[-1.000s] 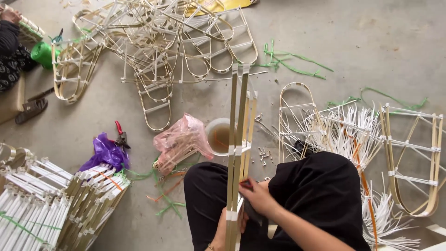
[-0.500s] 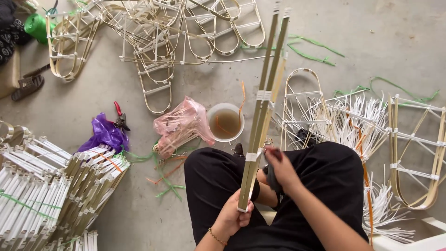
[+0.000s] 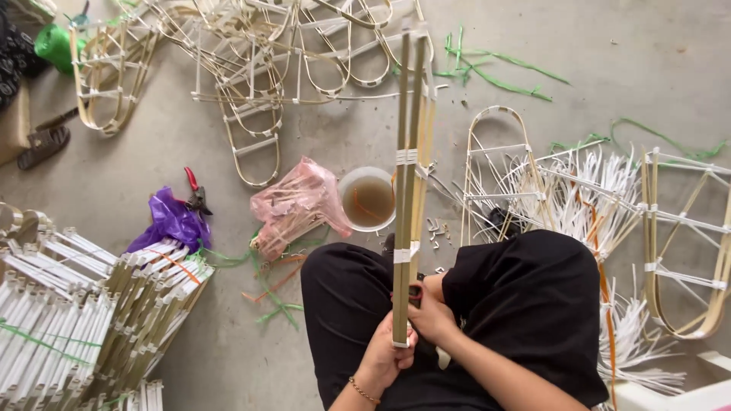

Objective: Assembling and securing bamboo or wooden strips to form light-duty furniture or decorative frames.

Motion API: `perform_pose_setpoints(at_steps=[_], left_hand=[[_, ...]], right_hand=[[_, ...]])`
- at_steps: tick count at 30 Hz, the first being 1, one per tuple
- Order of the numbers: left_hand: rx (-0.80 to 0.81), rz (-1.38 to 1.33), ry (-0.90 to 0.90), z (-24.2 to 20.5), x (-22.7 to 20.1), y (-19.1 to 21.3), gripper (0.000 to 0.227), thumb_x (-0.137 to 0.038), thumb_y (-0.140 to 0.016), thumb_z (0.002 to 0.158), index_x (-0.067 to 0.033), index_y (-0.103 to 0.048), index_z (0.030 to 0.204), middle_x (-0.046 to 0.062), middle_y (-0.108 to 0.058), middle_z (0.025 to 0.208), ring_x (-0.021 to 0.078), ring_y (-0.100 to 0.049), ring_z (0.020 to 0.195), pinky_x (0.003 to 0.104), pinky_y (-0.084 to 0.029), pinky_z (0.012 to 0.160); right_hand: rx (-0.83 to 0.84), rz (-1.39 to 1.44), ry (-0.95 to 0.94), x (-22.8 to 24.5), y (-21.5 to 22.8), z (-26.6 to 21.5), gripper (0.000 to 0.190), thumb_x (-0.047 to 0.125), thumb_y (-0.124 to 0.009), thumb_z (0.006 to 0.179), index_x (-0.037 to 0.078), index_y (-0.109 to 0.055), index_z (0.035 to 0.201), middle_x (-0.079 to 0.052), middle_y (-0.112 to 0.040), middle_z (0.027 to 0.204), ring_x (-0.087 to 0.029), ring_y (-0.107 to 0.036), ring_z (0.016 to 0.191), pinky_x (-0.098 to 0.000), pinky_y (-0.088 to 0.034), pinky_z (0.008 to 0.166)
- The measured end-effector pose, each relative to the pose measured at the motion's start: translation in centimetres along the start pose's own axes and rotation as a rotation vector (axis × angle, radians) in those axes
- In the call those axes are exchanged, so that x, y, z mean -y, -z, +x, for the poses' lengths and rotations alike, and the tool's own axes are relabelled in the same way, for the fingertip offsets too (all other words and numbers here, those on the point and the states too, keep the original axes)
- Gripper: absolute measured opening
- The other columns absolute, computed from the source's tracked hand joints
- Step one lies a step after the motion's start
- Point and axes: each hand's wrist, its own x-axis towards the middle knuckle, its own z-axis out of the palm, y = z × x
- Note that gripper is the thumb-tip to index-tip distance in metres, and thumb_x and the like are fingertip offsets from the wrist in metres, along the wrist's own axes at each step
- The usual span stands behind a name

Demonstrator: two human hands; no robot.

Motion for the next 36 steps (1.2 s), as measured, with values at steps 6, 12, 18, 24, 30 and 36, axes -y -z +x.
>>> perform_pose_setpoints(at_steps=[6,12,18,24,30,36], left_hand=[[-0.011,0.007,0.001,-0.6,-1.4,-2.3,0.051,-0.01,-0.052,0.098,-0.0169,-0.044,0.148,-0.002,-0.056,0.068,0.005,-0.038,0.046,0.022,-0.035,0.042],[0.0,0.015,-0.014,0.8,0.3,0.6,0.043,-0.007,-0.052,0.1,-0.0046,-0.037,0.14,0.001,-0.055,0.071,0.0071,-0.04,0.048,0.023,-0.036,0.043],[0.04,0.043,-0.02,-0.1,-0.6,-1.4,0.049,-0.009,-0.056,0.103,-0.0125,-0.042,0.15,-0.003,-0.051,0.069,0.0047,-0.041,0.05,0.022,-0.038,0.045],[-0.007,-0.01,0.009,0.1,-0.4,-0.4,0.057,-0.008,-0.056,0.091,-0.0177,-0.046,0.145,0.0,-0.053,0.065,0.0066,-0.038,0.043,0.023,-0.036,0.04],[0.076,0.024,-0.013,-0.1,-1.1,-1.2,0.05,-0.01,-0.055,0.099,-0.0139,-0.046,0.147,-0.003,-0.055,0.069,0.0037,-0.039,0.048,0.021,-0.036,0.044],[0.058,0.024,-0.033,0.4,-0.7,-0.7,0.052,-0.006,-0.053,0.095,-0.0135,-0.043,0.146,-0.002,-0.053,0.065,0.0053,-0.039,0.046,0.022,-0.036,0.043]], right_hand=[[-0.296,-0.017,-0.127,8.7,5.0,2.2,0.061,0.03,-0.084,0.085,0.003,-0.051,0.128,-0.01,-0.076,0.105,-0.019,-0.075,0.095,-0.0323,-0.059,0.086],[-0.128,0.149,0.078,2.0,0.1,-0.1,0.049,0.024,-0.083,0.088,0.003,-0.058,0.124,-0.012,-0.078,0.106,-0.02,-0.073,0.1,-0.0333,-0.058,0.09],[-0.15,0.205,-0.215,10.1,5.6,2.3,0.041,0.025,-0.08,0.086,0.001,-0.066,0.116,-0.012,-0.075,0.1,-0.023,-0.071,0.087,-0.0412,-0.06,0.08],[-0.033,0.072,0.055,2.7,1.9,0.0,0.035,0.016,-0.083,0.08,0.003,-0.068,0.109,-0.008,-0.077,0.099,-0.014,-0.071,0.095,-0.0322,-0.055,0.09],[-0.235,0.326,-0.031,5.2,6.0,3.5,0.031,0.017,-0.078,0.088,0.002,-0.067,0.113,-0.008,-0.075,0.102,-0.018,-0.069,0.091,-0.0377,-0.057,0.084],[-0.019,0.437,-0.265,4.4,3.6,-0.4,0.032,0.028,-0.068,0.092,0.016,-0.062,0.121,0.001,-0.074,0.102,-0.009,-0.069,0.09,-0.0281,-0.057,0.08]])
